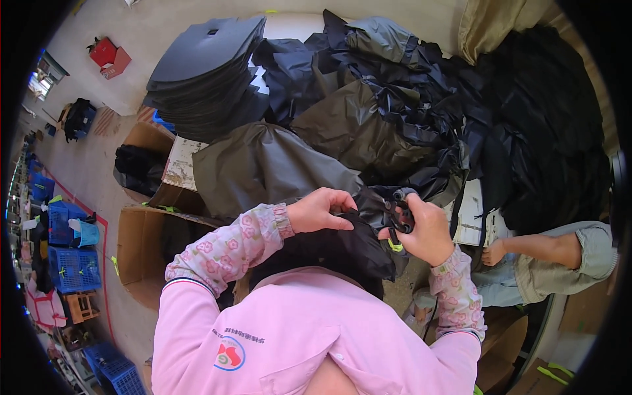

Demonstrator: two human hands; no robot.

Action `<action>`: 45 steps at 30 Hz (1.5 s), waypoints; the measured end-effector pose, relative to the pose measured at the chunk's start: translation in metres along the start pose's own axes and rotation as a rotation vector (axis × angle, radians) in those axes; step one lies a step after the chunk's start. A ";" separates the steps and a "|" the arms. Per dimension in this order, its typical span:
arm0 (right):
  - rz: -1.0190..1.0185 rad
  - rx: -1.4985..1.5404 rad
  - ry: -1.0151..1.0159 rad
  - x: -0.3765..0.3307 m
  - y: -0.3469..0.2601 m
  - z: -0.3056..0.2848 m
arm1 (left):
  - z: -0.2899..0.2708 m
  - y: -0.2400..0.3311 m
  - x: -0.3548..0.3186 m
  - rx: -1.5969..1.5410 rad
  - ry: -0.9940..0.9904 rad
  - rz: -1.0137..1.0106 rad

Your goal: Trimming excess material from fabric components using scissors on a workbench.

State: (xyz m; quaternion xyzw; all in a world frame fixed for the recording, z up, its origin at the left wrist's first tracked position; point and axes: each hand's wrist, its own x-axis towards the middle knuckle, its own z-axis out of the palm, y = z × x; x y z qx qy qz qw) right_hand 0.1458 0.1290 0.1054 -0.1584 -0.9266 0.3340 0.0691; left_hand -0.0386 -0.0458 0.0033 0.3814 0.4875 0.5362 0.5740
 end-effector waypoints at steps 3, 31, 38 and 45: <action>-0.161 -0.422 -0.018 -0.010 0.019 -0.023 | -0.001 0.004 0.002 -0.048 -0.010 0.010; -0.240 -0.539 -0.149 -0.012 0.018 -0.026 | 0.007 0.015 0.003 0.113 -0.045 -0.043; -0.187 -0.535 -0.218 -0.014 0.024 -0.018 | 0.007 0.006 0.001 0.164 -0.053 -0.007; 0.031 0.298 -0.148 -0.008 0.005 0.022 | 0.019 0.009 0.005 0.059 -0.038 0.086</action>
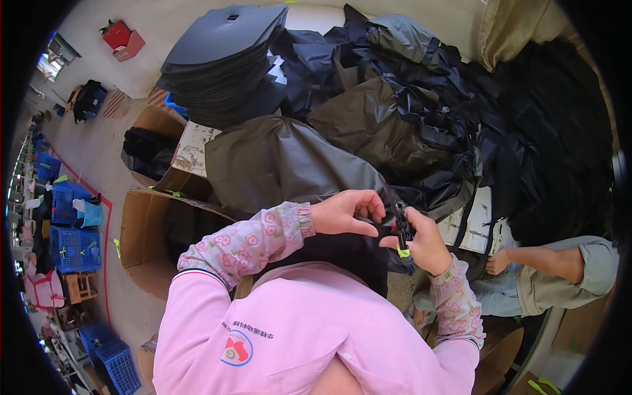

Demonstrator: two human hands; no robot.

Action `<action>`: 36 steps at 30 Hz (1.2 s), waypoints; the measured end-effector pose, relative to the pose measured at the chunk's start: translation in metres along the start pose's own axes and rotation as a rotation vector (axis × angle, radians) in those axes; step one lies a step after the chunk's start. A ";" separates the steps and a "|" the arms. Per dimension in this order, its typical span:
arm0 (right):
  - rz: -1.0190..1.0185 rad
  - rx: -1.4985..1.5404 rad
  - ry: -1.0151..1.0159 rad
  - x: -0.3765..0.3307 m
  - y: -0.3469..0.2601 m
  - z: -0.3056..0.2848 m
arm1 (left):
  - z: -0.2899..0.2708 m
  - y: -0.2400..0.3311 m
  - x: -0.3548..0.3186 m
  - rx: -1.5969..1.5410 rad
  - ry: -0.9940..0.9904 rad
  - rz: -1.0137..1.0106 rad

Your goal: Trimming excess material from fabric components using scissors on a workbench.

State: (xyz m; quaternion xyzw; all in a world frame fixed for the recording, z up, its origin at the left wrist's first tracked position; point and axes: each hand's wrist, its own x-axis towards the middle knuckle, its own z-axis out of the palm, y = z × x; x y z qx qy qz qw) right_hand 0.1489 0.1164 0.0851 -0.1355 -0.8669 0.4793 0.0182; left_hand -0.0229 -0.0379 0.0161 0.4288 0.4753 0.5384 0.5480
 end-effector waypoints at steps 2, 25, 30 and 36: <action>-0.017 -0.064 0.000 0.004 0.013 0.007 | -0.009 0.007 -0.015 0.143 0.173 0.179; 0.183 -0.012 0.270 0.006 0.060 -0.032 | -0.062 -0.062 -0.165 1.316 0.641 0.192; 0.177 0.201 0.093 0.006 0.034 -0.010 | -0.064 -0.064 -0.148 1.104 0.721 -0.095; 0.093 0.254 -0.067 0.000 0.006 -0.009 | -0.129 0.010 -0.213 0.818 1.231 0.060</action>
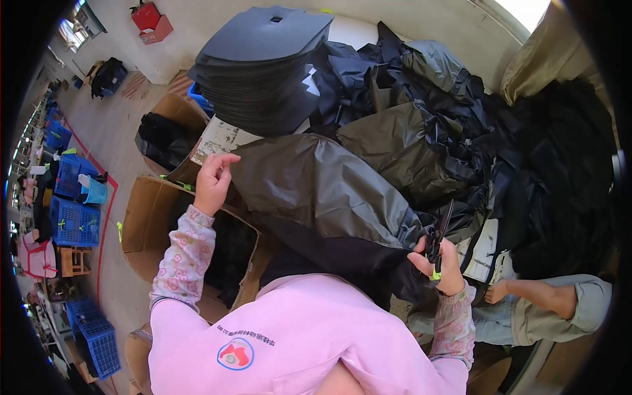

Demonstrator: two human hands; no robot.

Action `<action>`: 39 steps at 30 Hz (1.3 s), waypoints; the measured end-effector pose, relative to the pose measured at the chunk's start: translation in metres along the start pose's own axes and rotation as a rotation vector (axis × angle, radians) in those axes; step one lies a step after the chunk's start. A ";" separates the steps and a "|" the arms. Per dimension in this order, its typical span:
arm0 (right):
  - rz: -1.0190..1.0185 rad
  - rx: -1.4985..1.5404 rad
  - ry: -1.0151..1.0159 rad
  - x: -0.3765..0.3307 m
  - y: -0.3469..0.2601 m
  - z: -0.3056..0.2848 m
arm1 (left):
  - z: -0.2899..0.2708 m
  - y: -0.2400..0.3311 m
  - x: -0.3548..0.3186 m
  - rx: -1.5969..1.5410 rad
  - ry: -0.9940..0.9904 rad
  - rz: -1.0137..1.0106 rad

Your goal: Trimming excess material from fabric components using scissors on a workbench.

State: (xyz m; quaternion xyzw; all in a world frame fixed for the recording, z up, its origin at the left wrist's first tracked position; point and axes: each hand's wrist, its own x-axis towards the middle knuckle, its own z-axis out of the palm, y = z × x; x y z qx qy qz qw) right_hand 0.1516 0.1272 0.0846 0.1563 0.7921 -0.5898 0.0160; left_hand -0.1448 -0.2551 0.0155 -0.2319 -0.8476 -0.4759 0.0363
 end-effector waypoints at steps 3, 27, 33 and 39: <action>-0.012 0.002 -0.004 0.017 -0.014 0.010 | 0.014 0.068 -0.016 -0.187 -0.406 0.098; -0.046 -0.118 0.424 0.030 0.024 -0.034 | -0.275 -0.170 0.164 0.222 0.604 0.096; -0.003 -0.509 0.952 0.024 0.080 -0.087 | -0.102 -0.051 0.133 0.149 -0.887 -0.547; 0.085 -0.473 1.127 0.035 0.112 -0.130 | 0.085 0.123 0.074 -0.166 -0.995 0.524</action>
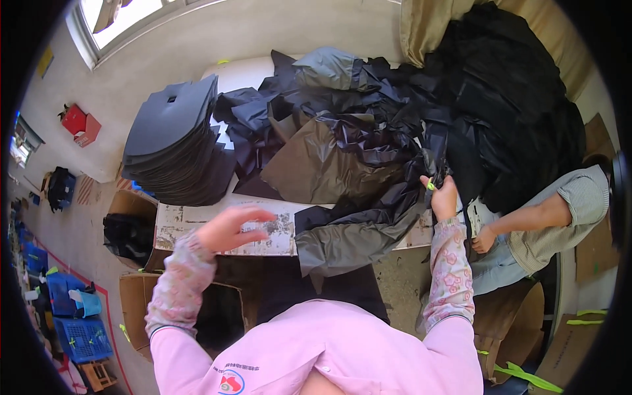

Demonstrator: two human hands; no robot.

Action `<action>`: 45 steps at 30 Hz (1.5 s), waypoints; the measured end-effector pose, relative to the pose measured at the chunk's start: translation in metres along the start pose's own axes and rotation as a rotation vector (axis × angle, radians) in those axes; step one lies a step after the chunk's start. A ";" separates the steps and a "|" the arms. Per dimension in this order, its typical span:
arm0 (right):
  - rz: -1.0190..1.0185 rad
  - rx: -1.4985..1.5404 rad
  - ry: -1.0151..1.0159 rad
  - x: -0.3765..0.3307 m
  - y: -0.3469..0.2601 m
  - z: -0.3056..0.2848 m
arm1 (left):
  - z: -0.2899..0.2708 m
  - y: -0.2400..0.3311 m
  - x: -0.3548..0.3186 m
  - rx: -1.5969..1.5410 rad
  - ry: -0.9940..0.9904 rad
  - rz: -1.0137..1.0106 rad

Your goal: Trimming excess material from fabric components using scissors on a workbench.

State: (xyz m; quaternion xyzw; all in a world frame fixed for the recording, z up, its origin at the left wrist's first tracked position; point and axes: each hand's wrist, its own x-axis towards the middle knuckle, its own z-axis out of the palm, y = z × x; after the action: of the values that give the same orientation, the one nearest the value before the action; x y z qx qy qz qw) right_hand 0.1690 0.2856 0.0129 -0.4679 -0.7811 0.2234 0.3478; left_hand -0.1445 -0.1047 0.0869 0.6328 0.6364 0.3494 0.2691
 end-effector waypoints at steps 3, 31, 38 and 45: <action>0.095 -0.132 0.052 0.011 0.006 0.005 | 0.048 -0.012 0.086 0.022 0.218 0.038; -0.199 0.564 -0.684 -0.042 -0.073 0.032 | 0.010 0.026 -0.073 0.287 0.230 -0.129; -0.361 -0.083 -0.724 -0.052 -0.069 0.043 | 0.024 0.003 -0.098 0.373 0.318 -0.180; -0.084 0.463 -0.461 -0.064 -0.075 -0.045 | 0.007 -0.001 -0.122 0.468 0.628 -0.259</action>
State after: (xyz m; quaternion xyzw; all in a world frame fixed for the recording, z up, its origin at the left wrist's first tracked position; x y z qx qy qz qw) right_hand 0.1803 0.1951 0.0717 -0.2808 -0.7863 0.4805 0.2682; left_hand -0.1331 -0.2254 0.0692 0.4542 0.8243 0.3345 -0.0478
